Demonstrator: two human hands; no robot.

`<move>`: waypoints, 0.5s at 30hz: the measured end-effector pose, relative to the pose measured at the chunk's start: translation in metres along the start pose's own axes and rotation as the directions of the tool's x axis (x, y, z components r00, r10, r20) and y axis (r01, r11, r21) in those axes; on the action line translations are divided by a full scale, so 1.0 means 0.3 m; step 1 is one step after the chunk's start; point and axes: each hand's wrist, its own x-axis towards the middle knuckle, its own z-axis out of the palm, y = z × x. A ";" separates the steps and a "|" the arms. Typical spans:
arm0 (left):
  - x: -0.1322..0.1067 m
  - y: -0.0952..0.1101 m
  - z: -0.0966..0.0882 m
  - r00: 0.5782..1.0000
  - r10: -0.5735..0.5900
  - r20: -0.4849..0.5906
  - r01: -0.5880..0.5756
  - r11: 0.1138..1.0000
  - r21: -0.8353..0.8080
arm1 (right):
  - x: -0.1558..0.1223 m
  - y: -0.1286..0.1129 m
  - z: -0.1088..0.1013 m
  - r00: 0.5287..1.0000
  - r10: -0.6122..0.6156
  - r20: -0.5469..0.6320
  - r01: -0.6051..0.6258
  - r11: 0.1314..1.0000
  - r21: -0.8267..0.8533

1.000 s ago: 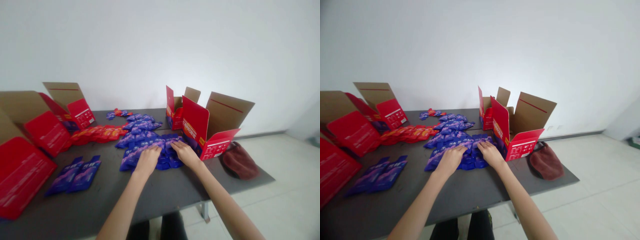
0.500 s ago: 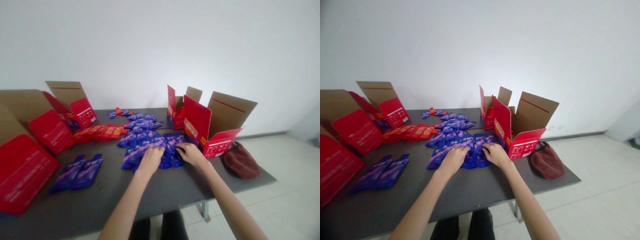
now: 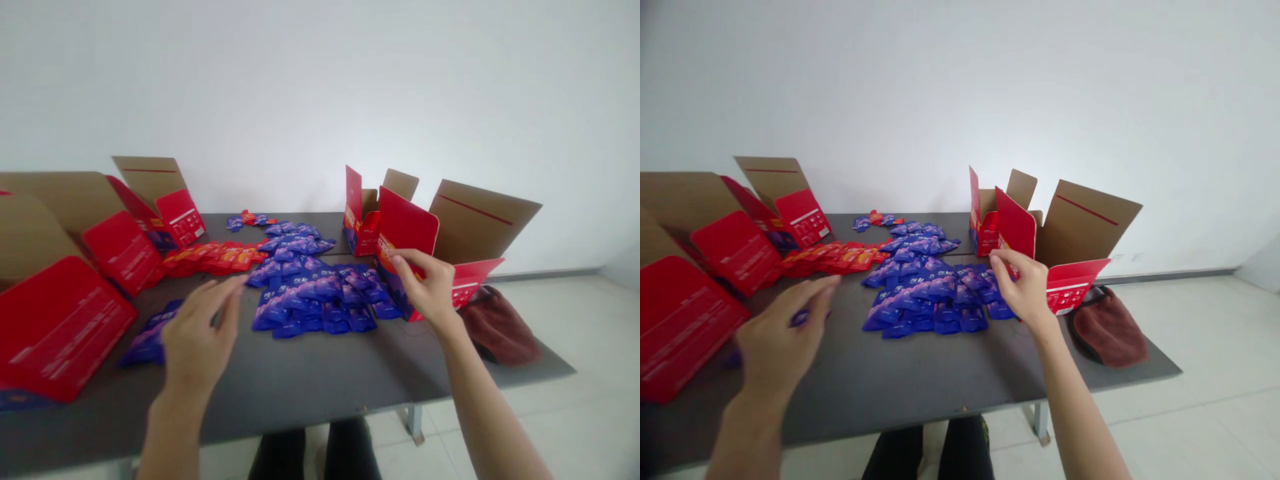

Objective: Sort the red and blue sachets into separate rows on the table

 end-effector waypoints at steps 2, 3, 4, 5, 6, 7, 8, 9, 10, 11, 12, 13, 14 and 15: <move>-0.053 -0.075 -0.075 0.990 -0.126 -0.070 0.135 0.979 0.151 | 0.050 -0.076 -0.017 1.000 -0.006 -0.001 0.006 0.999 0.053; -0.086 -0.111 -0.098 0.986 -0.165 -0.034 0.168 0.963 0.212 | 0.074 -0.111 -0.014 0.999 -0.024 0.021 0.022 0.997 0.078; -0.123 -0.146 -0.111 0.979 -0.198 0.045 0.180 0.947 0.266 | 0.097 -0.139 -0.002 0.998 -0.046 0.050 0.041 0.995 0.093; -0.161 -0.180 -0.115 0.969 -0.227 0.100 0.187 0.933 0.306 | 0.119 -0.158 0.018 0.994 -0.067 0.083 0.059 0.994 0.092; -0.197 -0.210 -0.112 0.959 -0.241 0.152 0.180 0.927 0.330 | 0.140 -0.163 0.044 0.989 -0.084 0.123 0.075 0.994 0.076; -0.231 -0.236 -0.105 0.952 -0.243 0.185 0.170 0.925 0.339 | 0.158 -0.154 0.076 0.981 -0.093 0.171 0.086 0.995 0.050; -0.261 -0.255 -0.094 0.951 -0.231 0.206 0.155 0.932 0.328 | 0.173 -0.131 0.111 0.969 -0.087 0.230 0.085 0.996 0.020; -0.286 -0.265 -0.082 0.954 -0.213 0.211 0.144 0.942 0.304 | 0.184 -0.093 0.148 0.949 -0.066 0.307 0.072 0.997 -0.008; -0.305 -0.265 -0.068 0.955 -0.194 0.225 0.130 0.954 0.272 | 0.188 -0.045 0.185 0.918 -0.028 0.396 0.044 0.999 -0.031; -0.318 -0.255 -0.053 0.957 -0.175 0.231 0.120 0.965 0.234 | 0.187 0.010 0.221 0.866 0.027 0.499 -0.004 0.999 -0.047; -0.326 -0.234 -0.037 0.959 -0.153 0.239 0.109 0.976 0.188 | 0.179 0.068 0.254 0.795 0.082 0.601 -0.051 0.996 -0.069; -0.330 -0.206 -0.021 0.959 -0.129 0.252 0.097 0.986 0.136 | 0.165 0.123 0.284 0.715 0.128 0.688 -0.089 0.992 -0.093; -0.331 -0.171 -0.005 0.960 -0.103 0.259 0.086 0.993 0.078 | 0.147 0.174 0.310 0.647 0.158 0.746 -0.114 0.987 -0.110; -0.331 -0.134 0.012 0.960 -0.073 0.271 0.072 0.997 0.015 | 0.128 0.216 0.332 0.591 0.181 0.786 -0.130 0.983 -0.129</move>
